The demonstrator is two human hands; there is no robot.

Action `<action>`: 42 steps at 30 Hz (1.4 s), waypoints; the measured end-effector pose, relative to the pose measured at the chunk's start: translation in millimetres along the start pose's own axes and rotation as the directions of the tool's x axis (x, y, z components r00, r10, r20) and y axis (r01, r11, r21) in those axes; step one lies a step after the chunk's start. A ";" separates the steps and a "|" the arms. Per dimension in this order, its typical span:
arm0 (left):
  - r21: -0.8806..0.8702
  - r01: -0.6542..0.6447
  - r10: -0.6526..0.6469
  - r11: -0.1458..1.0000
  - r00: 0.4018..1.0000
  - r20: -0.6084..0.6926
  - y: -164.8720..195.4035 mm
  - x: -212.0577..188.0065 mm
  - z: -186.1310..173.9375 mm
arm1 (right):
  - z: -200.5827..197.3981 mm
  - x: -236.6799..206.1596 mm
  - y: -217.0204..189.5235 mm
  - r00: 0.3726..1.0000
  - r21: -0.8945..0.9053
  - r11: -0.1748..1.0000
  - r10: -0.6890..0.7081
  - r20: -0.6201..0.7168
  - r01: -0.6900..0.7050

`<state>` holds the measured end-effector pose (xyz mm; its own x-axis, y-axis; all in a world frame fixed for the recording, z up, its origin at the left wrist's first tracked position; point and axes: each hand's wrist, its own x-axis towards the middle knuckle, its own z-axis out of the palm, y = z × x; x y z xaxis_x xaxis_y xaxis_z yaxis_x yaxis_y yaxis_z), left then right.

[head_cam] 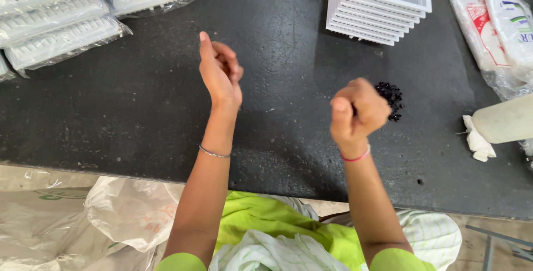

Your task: The person places small black components one at a time into the holes of a white square plastic panel, then folds a clear plastic film around the panel and stacks it with finished panels. They repeat the process with another panel, pressing components into place by hand.

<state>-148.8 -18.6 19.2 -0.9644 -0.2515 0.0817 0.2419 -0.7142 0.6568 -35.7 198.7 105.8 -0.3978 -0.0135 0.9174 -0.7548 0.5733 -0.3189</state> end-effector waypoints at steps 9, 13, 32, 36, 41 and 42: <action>0.385 -0.227 0.216 0.895 0.974 0.072 -16.2 -5.7 8.8 | 0.5 -64.6 75.9 0.937 -0.046 0.939 0.343 0.061 -0.341; 0.411 -0.191 0.179 0.891 0.982 0.068 -26.3 -6.3 11.7 | -6.1 -74.4 88.3 0.902 0.007 0.902 0.431 0.007 -0.432; 0.526 -0.162 0.151 0.835 0.986 0.063 -44.4 -9.5 10.4 | -28.2 -45.3 94.0 0.742 0.363 0.707 0.667 -0.059 -0.607; 0.539 -0.139 0.138 0.830 0.989 0.043 -44.4 -9.2 11.2 | -16.0 -41.5 75.0 0.696 -0.141 0.746 0.661 0.282 -0.651; 0.522 -0.110 0.099 0.846 0.994 0.050 -43.9 -8.6 11.2 | -10.3 -42.2 73.9 0.771 -0.147 0.849 0.523 0.363 -0.507; 0.519 -0.116 0.098 0.847 0.993 0.062 -43.9 -8.5 11.7 | -12.1 -42.5 76.5 0.778 -0.150 0.846 0.530 0.338 -0.511</action>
<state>-152.5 22.6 -1.6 -0.9407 -0.2797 0.1917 0.2612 -0.2369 0.9358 -70.2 253.0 45.3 -0.8858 0.0161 0.4637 -0.3569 0.6152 -0.7030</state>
